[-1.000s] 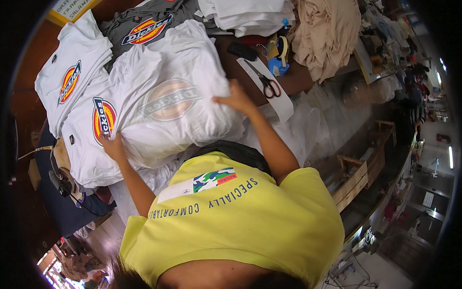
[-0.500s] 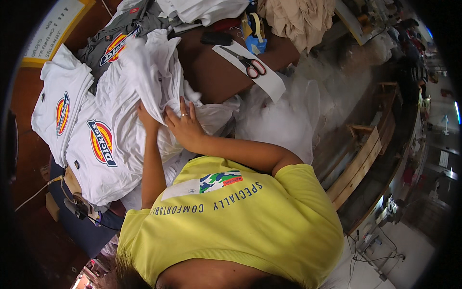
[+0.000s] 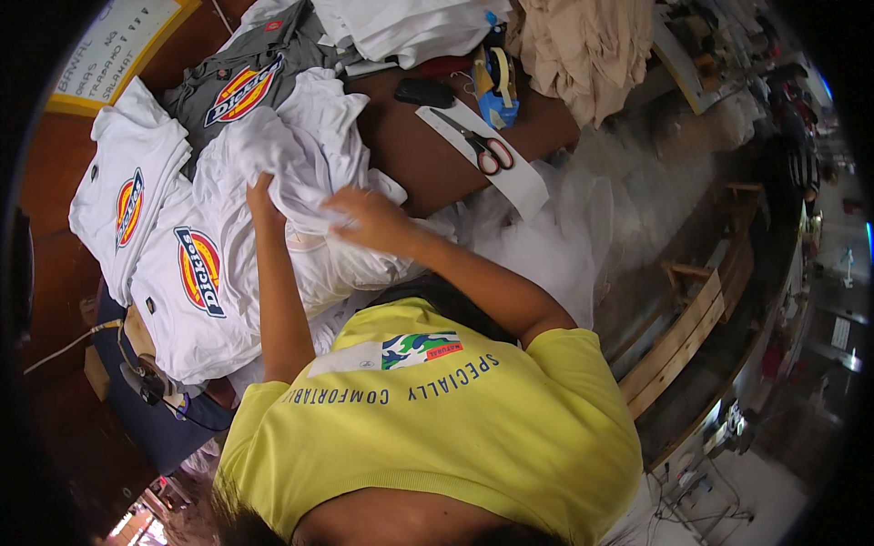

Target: The person picks up and unfolds white tank tops, uses shears to trim excess thread from the neckline and tags, and then refolds them into a stack.

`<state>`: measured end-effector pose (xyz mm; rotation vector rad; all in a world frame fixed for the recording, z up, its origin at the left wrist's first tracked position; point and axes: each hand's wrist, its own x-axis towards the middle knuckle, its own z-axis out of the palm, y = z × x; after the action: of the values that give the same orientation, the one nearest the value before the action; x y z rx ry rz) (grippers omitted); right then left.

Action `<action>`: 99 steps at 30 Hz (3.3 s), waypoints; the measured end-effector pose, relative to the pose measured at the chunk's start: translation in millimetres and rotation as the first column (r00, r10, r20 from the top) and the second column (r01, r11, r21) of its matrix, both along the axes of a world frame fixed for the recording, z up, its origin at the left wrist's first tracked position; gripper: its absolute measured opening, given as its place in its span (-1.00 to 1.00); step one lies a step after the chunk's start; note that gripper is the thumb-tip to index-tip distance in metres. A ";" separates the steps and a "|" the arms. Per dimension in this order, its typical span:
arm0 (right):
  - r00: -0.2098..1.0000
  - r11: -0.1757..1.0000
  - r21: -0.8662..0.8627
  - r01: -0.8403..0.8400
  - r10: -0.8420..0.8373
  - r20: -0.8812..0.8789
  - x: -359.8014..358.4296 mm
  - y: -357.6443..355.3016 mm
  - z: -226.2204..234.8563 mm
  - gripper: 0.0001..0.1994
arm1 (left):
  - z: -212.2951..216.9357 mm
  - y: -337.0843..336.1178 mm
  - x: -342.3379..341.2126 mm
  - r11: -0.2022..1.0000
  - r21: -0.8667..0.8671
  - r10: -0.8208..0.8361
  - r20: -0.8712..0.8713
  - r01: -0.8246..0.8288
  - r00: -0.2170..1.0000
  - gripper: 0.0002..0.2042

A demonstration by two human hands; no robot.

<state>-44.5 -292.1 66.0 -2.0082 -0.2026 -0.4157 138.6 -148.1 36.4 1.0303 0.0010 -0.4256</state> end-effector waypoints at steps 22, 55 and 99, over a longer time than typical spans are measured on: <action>0.813 0.832 -0.078 -0.549 0.510 -0.281 99.2 74.7 55.5 -0.51 | 13.3 84.4 -87.4 0.913 0.029 0.408 -0.080 -0.407 0.910 -0.66; 0.837 0.834 0.276 -0.478 0.338 0.431 268.2 167.8 131.0 -0.82 | 73.7 313.3 -345.9 0.441 -0.014 0.835 0.373 -0.898 0.404 -0.38; 0.673 0.543 0.776 0.321 0.445 -0.590 -13.0 -58.3 -48.8 -0.36 | -31.8 129.7 -176.6 -0.108 0.907 0.224 0.420 -0.406 0.879 -0.02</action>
<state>-57.5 -350.4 17.2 -1.0008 0.4025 0.3830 -38.0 -18.5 4.6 2.5281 0.5508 0.2665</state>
